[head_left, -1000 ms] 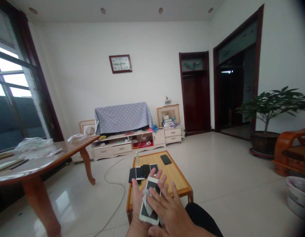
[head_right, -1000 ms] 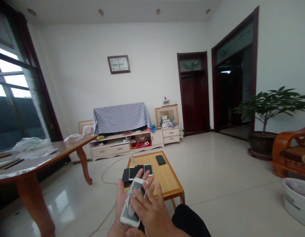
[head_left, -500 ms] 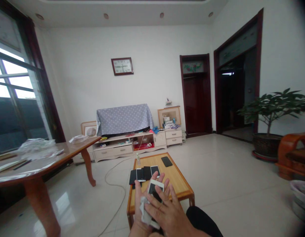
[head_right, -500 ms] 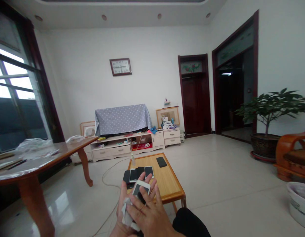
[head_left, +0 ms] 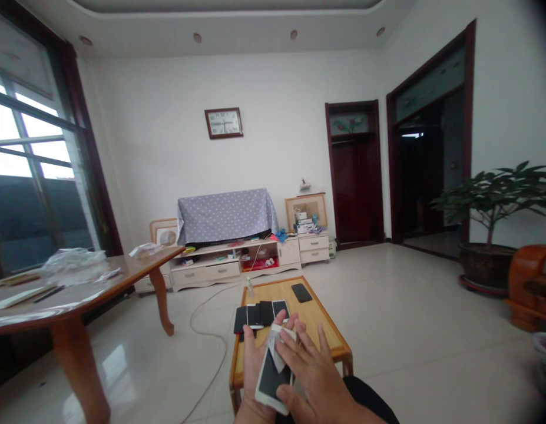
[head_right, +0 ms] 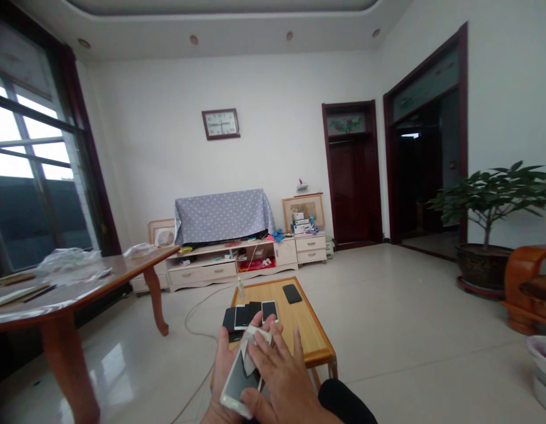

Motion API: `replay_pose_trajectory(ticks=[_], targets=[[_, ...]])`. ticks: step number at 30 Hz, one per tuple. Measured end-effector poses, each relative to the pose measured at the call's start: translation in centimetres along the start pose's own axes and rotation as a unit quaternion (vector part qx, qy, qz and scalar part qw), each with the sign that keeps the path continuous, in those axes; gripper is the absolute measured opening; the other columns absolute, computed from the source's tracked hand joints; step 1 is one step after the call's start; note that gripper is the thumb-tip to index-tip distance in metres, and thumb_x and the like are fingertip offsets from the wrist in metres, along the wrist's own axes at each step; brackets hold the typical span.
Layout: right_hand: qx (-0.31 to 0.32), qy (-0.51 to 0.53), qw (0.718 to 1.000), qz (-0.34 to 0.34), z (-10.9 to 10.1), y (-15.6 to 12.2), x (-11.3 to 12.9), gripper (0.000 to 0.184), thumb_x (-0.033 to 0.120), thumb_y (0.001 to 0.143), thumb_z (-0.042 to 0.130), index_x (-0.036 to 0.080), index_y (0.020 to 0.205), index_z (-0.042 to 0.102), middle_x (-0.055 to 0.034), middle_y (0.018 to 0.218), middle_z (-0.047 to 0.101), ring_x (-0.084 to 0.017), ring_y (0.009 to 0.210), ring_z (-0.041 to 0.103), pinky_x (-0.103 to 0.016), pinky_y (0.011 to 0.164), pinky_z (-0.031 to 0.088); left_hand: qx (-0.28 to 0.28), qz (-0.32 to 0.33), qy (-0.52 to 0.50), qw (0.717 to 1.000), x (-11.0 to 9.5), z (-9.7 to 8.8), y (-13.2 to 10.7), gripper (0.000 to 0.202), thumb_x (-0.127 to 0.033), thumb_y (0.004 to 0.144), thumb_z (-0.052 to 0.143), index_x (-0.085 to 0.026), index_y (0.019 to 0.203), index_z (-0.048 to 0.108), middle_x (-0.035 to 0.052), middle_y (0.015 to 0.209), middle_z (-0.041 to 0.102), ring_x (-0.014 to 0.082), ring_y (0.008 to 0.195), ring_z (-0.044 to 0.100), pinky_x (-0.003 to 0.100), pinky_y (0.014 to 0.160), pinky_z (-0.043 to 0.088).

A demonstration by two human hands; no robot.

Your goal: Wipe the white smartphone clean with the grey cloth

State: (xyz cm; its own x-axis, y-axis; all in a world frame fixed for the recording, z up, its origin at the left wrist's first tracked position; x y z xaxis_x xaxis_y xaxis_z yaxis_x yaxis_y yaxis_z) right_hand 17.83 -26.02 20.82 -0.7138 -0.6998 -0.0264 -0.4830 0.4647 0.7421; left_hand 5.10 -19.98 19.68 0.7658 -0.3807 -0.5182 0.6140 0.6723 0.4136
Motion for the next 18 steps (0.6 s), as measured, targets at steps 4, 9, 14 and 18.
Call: replay_pose_trajectory(ticks=[4, 9, 14, 18], targets=[[-0.012, 0.004, 0.994, -0.107, 0.1, -0.8, 0.8, 0.066, 0.067, 0.095, 0.052, 0.03, 0.149, 0.045, -0.003, 0.146, 0.056, -0.034, 0.14, 0.045, -0.067, 0.118, 0.022, 0.007, 0.013, -0.003, 1.0, -0.4, -0.6, -0.2, 0.101, -0.093, 0.078, 0.015, -0.028, 0.149, 0.046, 0.0067, 0.164, 0.032, 0.0342, 0.155, 0.014, 0.056, 0.126, 0.001], [0.012, -0.006, 1.0, 0.014, -0.6, -0.6, -0.2, 0.07, 0.064, 0.097, 0.049, 0.025, 0.153, 0.04, -0.0087, 0.154, 0.045, -0.04, 0.145, 0.036, -0.074, 0.116, 0.017, 0.008, 0.016, -0.008, 1.0, -0.4, -1.0, -0.3, 0.1, -0.09, 0.081, 0.013, -0.025, 0.153, 0.039, 0.0105, 0.165, 0.027, 0.0344, 0.155, 0.012, 0.059, 0.125, 0.002], [-0.041, -0.021, 0.993, -0.108, 0.3, -1.4, 0.9, 0.046, 0.05, 0.101, 0.051, 0.032, 0.144, 0.051, -0.0003, 0.143, 0.059, -0.031, 0.139, 0.047, -0.064, 0.121, 0.015, 0.019, 0.034, -0.01, 0.999, -1.0, -1.1, -0.4, 0.098, -0.091, 0.08, 0.015, -0.029, 0.151, 0.042, 0.0069, 0.166, 0.027, 0.034, 0.155, 0.012, 0.058, 0.125, 0.003], [-0.001, -0.016, 0.998, -0.054, 0.0, -1.2, 0.1, 0.061, 0.06, 0.098, 0.05, 0.027, 0.149, 0.046, -0.0067, 0.148, 0.054, -0.036, 0.142, 0.042, -0.07, 0.118, 0.017, 0.01, 0.015, -0.013, 1.0, -0.4, -0.8, -0.5, 0.096, -0.088, 0.083, 0.013, -0.026, 0.147, 0.047, 0.0102, 0.163, 0.033, 0.0343, 0.155, 0.015, 0.06, 0.125, 0.004]])
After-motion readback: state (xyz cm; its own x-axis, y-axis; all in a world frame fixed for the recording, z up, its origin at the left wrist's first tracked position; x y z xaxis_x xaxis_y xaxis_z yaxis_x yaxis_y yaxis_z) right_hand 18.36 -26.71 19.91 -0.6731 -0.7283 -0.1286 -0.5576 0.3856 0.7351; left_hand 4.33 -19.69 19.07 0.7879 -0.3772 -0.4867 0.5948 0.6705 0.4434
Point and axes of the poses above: each hand's wrist, its own y-axis towards the middle knuckle, its own z-axis out of the palm, x = y × z, the point moved 3 cm from there along y, towards the middle knuckle
